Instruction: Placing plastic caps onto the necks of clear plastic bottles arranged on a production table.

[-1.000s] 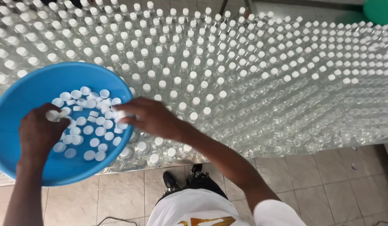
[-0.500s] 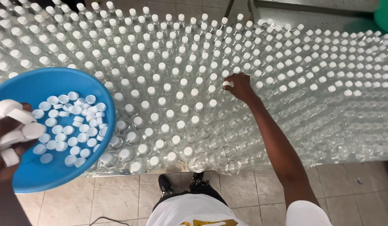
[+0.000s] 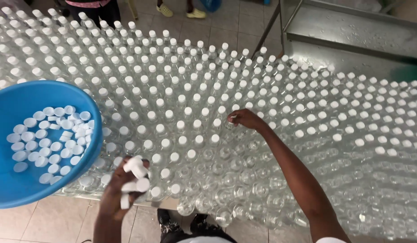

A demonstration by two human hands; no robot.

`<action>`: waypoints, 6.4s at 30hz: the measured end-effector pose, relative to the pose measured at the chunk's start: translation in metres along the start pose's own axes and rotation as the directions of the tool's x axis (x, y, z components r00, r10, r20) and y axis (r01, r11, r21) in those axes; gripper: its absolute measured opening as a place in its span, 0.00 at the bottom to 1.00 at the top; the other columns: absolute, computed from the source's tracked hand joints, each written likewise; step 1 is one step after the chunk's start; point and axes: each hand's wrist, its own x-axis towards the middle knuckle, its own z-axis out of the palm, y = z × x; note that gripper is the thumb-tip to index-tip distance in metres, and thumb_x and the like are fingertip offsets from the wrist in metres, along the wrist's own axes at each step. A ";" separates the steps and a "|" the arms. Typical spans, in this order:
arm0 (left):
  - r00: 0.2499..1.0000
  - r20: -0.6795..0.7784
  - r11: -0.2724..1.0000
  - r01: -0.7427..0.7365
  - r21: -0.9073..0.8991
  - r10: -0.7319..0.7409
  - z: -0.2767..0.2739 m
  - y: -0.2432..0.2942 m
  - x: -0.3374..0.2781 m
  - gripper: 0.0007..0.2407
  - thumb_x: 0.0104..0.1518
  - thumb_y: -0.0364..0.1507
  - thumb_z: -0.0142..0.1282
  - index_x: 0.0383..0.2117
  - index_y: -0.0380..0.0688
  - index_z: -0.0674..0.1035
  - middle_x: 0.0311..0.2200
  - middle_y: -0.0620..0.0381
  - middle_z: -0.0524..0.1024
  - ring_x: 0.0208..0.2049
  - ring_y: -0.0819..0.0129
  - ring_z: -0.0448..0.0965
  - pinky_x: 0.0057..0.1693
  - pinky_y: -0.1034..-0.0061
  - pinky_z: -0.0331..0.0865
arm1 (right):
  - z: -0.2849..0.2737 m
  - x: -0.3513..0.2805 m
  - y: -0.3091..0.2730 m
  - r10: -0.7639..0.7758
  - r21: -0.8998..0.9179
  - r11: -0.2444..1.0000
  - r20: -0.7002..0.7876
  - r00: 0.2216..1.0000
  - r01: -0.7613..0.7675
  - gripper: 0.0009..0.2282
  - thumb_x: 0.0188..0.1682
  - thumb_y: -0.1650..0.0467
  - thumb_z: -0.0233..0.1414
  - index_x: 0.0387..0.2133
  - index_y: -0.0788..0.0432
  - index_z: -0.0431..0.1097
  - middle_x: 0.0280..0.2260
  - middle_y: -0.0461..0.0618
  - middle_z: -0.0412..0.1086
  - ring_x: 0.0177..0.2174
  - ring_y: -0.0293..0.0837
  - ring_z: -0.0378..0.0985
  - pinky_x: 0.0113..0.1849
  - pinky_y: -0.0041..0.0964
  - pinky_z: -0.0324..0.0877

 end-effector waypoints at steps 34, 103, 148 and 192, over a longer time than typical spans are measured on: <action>0.900 -0.098 0.885 0.391 -0.254 -0.426 0.011 -0.044 0.045 0.07 0.59 0.27 0.63 0.41 0.44 0.80 0.29 0.49 0.82 0.15 0.72 0.75 0.14 0.91 0.62 | 0.066 -0.118 -0.047 -0.430 -0.287 0.895 -0.357 0.829 0.340 0.20 0.51 0.68 0.66 0.58 0.50 0.78 0.46 0.53 0.79 0.47 0.57 0.81 0.54 0.56 0.71; 0.908 -0.252 0.910 0.241 -0.338 -0.334 -0.002 -0.037 0.021 0.04 0.65 0.26 0.61 0.39 0.55 0.79 0.39 0.63 0.84 0.28 0.76 0.80 0.19 1.00 0.58 | 0.148 -0.108 -0.063 -0.276 -0.290 0.933 -0.205 0.939 0.211 0.15 0.57 0.60 0.62 0.52 0.51 0.79 0.41 0.56 0.83 0.48 0.60 0.85 0.54 0.56 0.73; 0.912 -0.195 0.898 0.283 -0.337 -0.361 0.005 -0.056 0.025 0.05 0.65 0.25 0.60 0.42 0.52 0.79 0.39 0.61 0.80 0.31 0.76 0.79 0.21 0.98 0.64 | 0.206 -0.150 -0.112 -0.491 -0.114 0.871 -0.257 0.832 0.479 0.15 0.54 0.70 0.64 0.55 0.57 0.79 0.46 0.59 0.75 0.47 0.60 0.83 0.51 0.51 0.79; 0.902 -0.213 0.886 0.282 -0.368 -0.376 0.007 -0.111 0.042 0.04 0.68 0.26 0.57 0.42 0.50 0.74 0.33 0.57 0.78 0.24 0.77 0.79 0.17 0.95 0.66 | 0.259 -0.207 -0.172 -0.770 -0.371 0.633 -0.213 0.601 0.680 0.12 0.56 0.61 0.60 0.50 0.49 0.81 0.47 0.49 0.67 0.49 0.54 0.71 0.55 0.49 0.70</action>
